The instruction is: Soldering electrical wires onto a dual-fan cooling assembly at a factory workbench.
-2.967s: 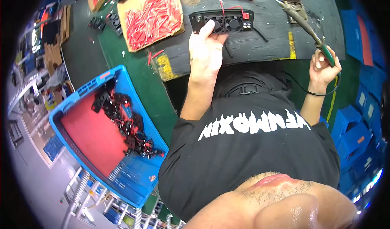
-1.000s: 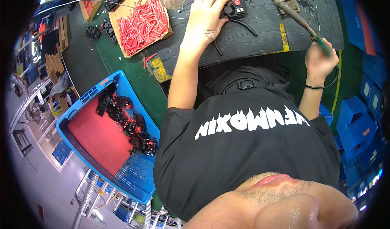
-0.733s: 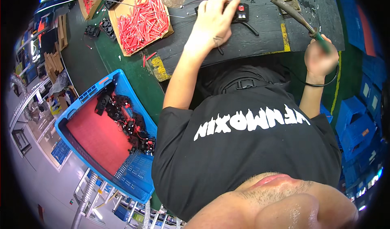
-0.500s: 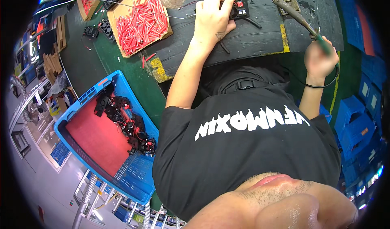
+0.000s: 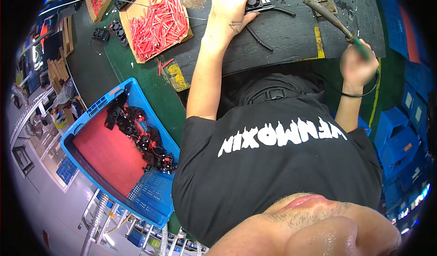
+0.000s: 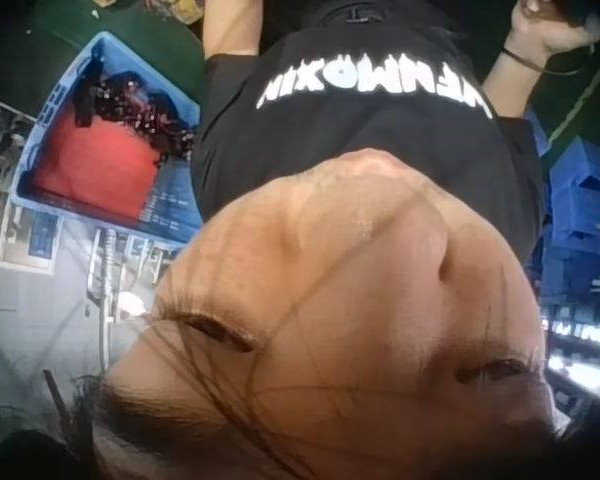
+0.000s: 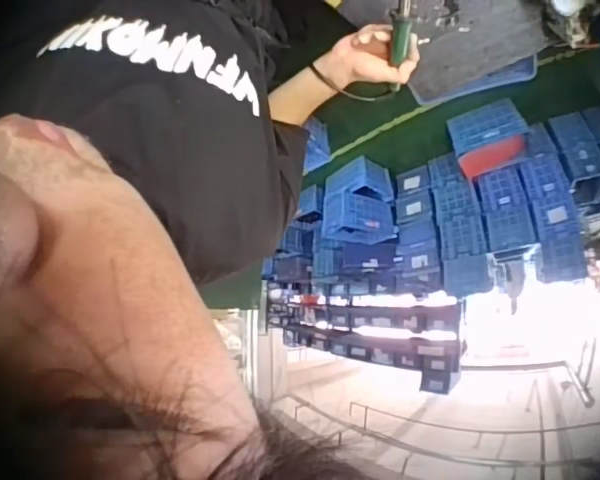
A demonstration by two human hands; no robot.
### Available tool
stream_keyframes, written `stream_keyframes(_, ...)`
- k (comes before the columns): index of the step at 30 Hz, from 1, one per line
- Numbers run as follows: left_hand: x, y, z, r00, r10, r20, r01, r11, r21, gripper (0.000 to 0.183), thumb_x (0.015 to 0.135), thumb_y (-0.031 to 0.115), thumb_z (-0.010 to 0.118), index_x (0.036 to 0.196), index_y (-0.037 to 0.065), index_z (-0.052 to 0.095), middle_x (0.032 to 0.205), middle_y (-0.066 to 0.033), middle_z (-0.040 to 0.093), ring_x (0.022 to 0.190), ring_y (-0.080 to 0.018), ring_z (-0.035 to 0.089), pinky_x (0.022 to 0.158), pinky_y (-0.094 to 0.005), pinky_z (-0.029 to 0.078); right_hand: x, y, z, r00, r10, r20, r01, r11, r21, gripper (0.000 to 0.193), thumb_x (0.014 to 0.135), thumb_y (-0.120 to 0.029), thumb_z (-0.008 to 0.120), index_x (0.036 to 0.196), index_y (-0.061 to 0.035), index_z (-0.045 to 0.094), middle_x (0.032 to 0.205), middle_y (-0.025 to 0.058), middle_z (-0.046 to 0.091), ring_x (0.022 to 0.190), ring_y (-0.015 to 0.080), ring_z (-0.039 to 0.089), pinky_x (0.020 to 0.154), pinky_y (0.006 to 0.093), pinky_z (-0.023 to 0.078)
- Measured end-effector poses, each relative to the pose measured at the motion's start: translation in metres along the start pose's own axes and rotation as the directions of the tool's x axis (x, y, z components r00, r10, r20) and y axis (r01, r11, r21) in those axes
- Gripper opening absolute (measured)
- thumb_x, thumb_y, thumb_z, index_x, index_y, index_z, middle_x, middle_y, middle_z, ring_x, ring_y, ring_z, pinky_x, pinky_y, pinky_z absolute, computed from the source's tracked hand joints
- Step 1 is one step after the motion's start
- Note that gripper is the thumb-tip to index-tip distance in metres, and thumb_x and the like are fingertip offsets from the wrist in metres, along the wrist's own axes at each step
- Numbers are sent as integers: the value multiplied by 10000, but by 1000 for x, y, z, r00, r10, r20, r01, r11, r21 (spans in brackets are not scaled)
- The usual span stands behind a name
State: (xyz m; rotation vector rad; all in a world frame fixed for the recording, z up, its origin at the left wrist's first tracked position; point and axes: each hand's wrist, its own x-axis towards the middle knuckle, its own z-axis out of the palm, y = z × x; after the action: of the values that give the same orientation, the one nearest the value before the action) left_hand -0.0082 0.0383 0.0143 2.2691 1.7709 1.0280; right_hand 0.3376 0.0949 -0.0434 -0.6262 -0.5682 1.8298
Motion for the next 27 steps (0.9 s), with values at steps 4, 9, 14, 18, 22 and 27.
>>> stream_keyframes(4,-14,-23,19,969,200,-147,-170,966,196,709,512,67,796,1181,88,562,1159,-123,554,1105,-322,519,915,-430,391,1,4,6,1000,17,8,-17,1000,3,488,909,-328,369,1072,29,659,647,120,573,501,155,411,429,229,334)
stream_keyframes(9,-11,14,2,994,-84,-69,91,990,104,733,523,72,798,1212,74,549,1186,-129,548,1144,-324,502,932,-432,377,1,8,4,1000,23,13,-23,1000,-19,486,913,-335,371,1062,30,655,667,140,597,494,163,442,439,236,350)
stream_keyframes(14,-61,-5,12,969,-76,-236,155,928,337,457,683,146,743,1112,75,603,1077,-82,602,994,-246,548,854,-394,395,-3,5,3,1000,-16,-3,16,995,-98,484,919,-346,373,1045,33,646,687,166,618,481,182,478,447,247,369)
stream_keyframes(18,-93,-12,-18,974,-143,-178,217,823,525,192,766,130,675,957,132,684,1006,24,644,996,-209,555,940,-391,308,-7,2,11,997,-74,-10,69,962,-263,487,919,-358,371,1039,40,627,673,166,609,476,189,487,437,249,385)
stream_keyframes(22,-108,-27,-36,993,-110,-46,115,781,614,100,776,173,669,875,167,686,956,51,650,1054,-186,560,988,-412,269,-6,3,27,994,-109,3,101,910,-402,492,919,-353,364,1041,56,608,662,166,599,487,192,502,428,243,397)
stream_keyframes(27,-100,-40,-34,995,-97,-6,86,850,520,119,753,163,699,866,135,673,868,2,628,938,-200,591,954,-405,327,-6,3,28,994,-107,12,102,911,-399,494,919,-348,361,1046,62,606,659,169,594,492,195,503,431,242,400)
